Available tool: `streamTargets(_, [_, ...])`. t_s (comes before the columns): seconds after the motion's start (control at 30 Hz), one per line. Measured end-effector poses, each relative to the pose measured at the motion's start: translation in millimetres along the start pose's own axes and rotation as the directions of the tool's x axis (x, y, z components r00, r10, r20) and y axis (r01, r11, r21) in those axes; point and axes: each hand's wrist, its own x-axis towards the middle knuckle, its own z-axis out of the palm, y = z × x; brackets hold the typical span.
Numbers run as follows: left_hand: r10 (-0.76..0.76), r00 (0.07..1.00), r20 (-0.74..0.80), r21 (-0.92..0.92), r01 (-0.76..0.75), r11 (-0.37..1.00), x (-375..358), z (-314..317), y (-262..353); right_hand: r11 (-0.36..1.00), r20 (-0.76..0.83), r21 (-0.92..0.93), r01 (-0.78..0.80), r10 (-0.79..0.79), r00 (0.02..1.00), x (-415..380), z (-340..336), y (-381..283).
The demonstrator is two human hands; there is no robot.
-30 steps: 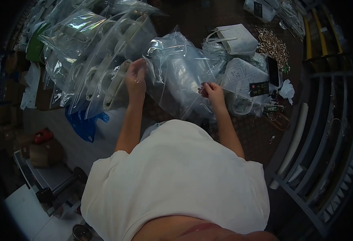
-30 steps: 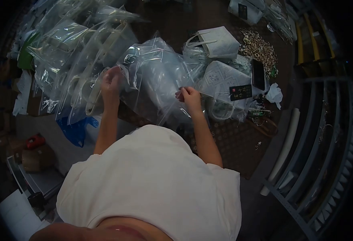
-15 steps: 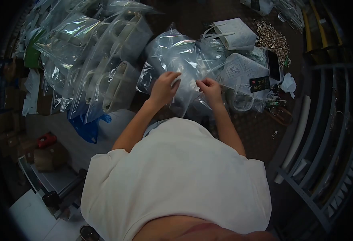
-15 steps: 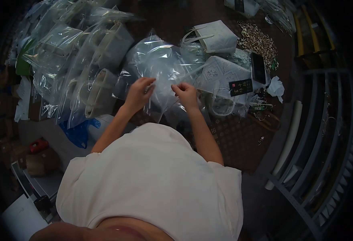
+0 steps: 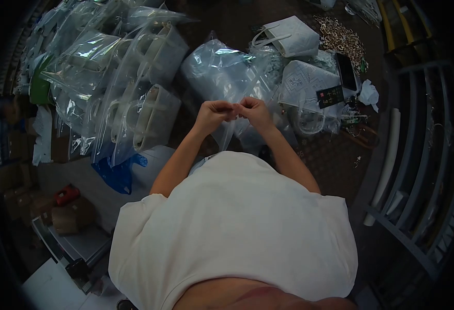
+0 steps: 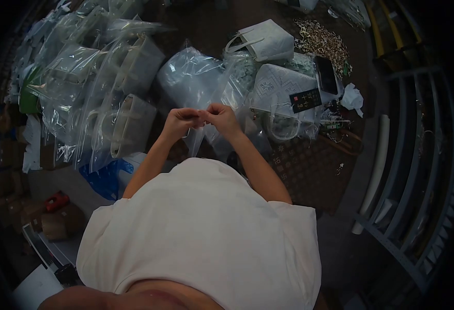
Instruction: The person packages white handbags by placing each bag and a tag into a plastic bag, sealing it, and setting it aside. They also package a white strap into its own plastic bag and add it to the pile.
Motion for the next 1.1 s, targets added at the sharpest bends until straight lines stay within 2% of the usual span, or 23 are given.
streamTargets(0.03, [-0.125,0.991,0.049,-0.157,0.132,0.979,-1.7,-3.2,0.5,1.0,-0.003,0.004,-0.003,0.003,1.0,-1.4,0.4,0.8])
streamTargets(0.13, [-0.262,0.964,-0.046,-0.177,0.251,0.952,-5.8,4.9,10.8,0.996,0.033,-0.069,0.053,-0.051,0.998,-1.6,3.3,3.5])
streamTargets(0.17, [-0.26,0.965,-0.047,-0.178,0.248,0.952,-3.9,5.6,7.3,0.983,-0.078,-0.167,0.081,-0.096,0.992,-2.9,6.1,11.7])
streamTargets(0.2, [-0.187,0.981,-0.044,-0.137,0.179,0.974,0.0,5.3,0.0,0.959,-0.182,-0.267,0.097,-0.149,0.972,-5.8,7.8,16.0])
streamTargets(0.27, [-0.114,0.993,-0.038,-0.094,0.11,0.989,12.3,-5.8,-7.1,0.952,-0.18,-0.296,0.076,-0.134,0.975,-19.8,9.3,10.2])
streamTargets(0.3, [-0.022,0.946,-0.324,0.063,0.045,0.997,21.6,-23.9,-7.3,0.945,-0.184,-0.321,0.055,-0.119,0.976,-27.8,10.9,7.1])
streamTargets(0.33, [0.116,0.819,-0.562,0.23,0.02,0.973,26.1,-34.3,-1.4,0.945,-0.188,-0.321,0.058,-0.123,0.974,-35.6,11.3,3.6])
streamTargets(0.4, [0.18,0.807,-0.562,0.239,-0.05,0.97,27.3,-40.2,17.3,0.766,-0.065,-0.642,0.03,-0.093,0.994,-48.8,8.5,-2.2])
streamTargets(0.43, [0.235,0.789,-0.568,0.251,-0.107,0.962,24.5,-39.0,26.0,0.768,-0.072,-0.64,0.022,-0.088,0.993,-43.8,7.8,1.7])
streamTargets(0.47, [0.23,0.794,-0.563,0.25,-0.102,0.963,21.8,-33.5,26.8,0.595,-0.157,-0.785,0.171,-0.459,0.875,-29.1,7.0,7.9])
streamTargets(0.5, [0.424,0.788,-0.446,0.544,-0.137,0.828,21.2,-24.0,27.7,0.352,-0.145,-0.909,0.225,-0.771,0.62,-14.3,4.9,9.9])
streamTargets(0.57, [0.682,0.726,-0.087,0.87,-0.277,0.407,15.2,1.6,36.1,0.432,-0.216,-0.877,0.21,-0.745,0.631,1.3,4.7,-20.7])
streamTargets(0.63, [0.606,0.795,0.002,0.878,-0.292,0.38,-0.8,15.2,31.0,0.509,-0.283,-0.839,0.194,-0.712,0.642,14.6,-4.0,-49.3])
streamTargets(0.67, [0.516,0.853,0.083,0.887,-0.299,0.352,-6.9,17.8,27.0,0.653,-0.371,-0.745,0.134,-0.573,0.73,20.4,-15.7,-60.3])
streamTargets(0.7, [0.518,0.85,0.093,0.886,-0.308,0.346,-12.4,11.2,21.7,0.774,-0.433,-0.63,0.058,-0.413,0.801,25.6,-29.1,-67.8])
streamTargets(0.83, [0.532,0.846,0.005,0.898,-0.237,0.37,-23.6,-30.5,25.0,0.933,-0.552,-0.36,-0.023,-0.193,0.812,26.9,-66.8,-81.7])
streamTargets(0.87, [0.568,0.823,-0.009,0.887,-0.256,0.385,-24.1,-35.2,25.9,0.67,-0.461,-0.743,-0.005,-0.506,0.729,18.2,-56.5,-76.0])
streamTargets(0.9, [0.604,0.796,-0.03,0.874,-0.273,0.403,-23.1,-36.2,26.4,0.257,-0.226,-0.965,-0.047,-0.733,0.642,8.0,-39.9,-79.2])
streamTargets(0.93, [0.603,0.798,-0.029,0.872,-0.275,0.405,-20.7,-34.8,29.5,0.173,-0.076,-0.98,0.101,-0.788,0.611,-2.8,-22.0,-88.1])
streamTargets(0.97, [0.414,0.882,-0.226,0.666,-0.17,0.726,-18.0,-32.1,34.4,0.082,0.068,-0.968,0.239,-0.826,0.559,-13.8,-3.5,-94.2])
streamTargets(1.0, [0.154,0.928,-0.34,0.362,-0.022,0.932,-14.9,-28.4,38.9,0.068,0.224,-0.904,0.421,-0.764,0.605,-21.7,12.9,-92.6])
streamTargets(1.03, [0.15,0.933,-0.327,0.358,-0.024,0.933,-9.8,-23.9,43.2,0.073,0.38,-0.808,0.584,-0.694,0.612,-27.5,26.1,-90.3])
streamTargets(1.1, [0.066,0.918,-0.391,-0.087,-0.108,0.99,3.0,-14.0,51.0,0.047,0.415,-0.837,0.544,-0.594,0.689,-33.2,34.5,-60.3])
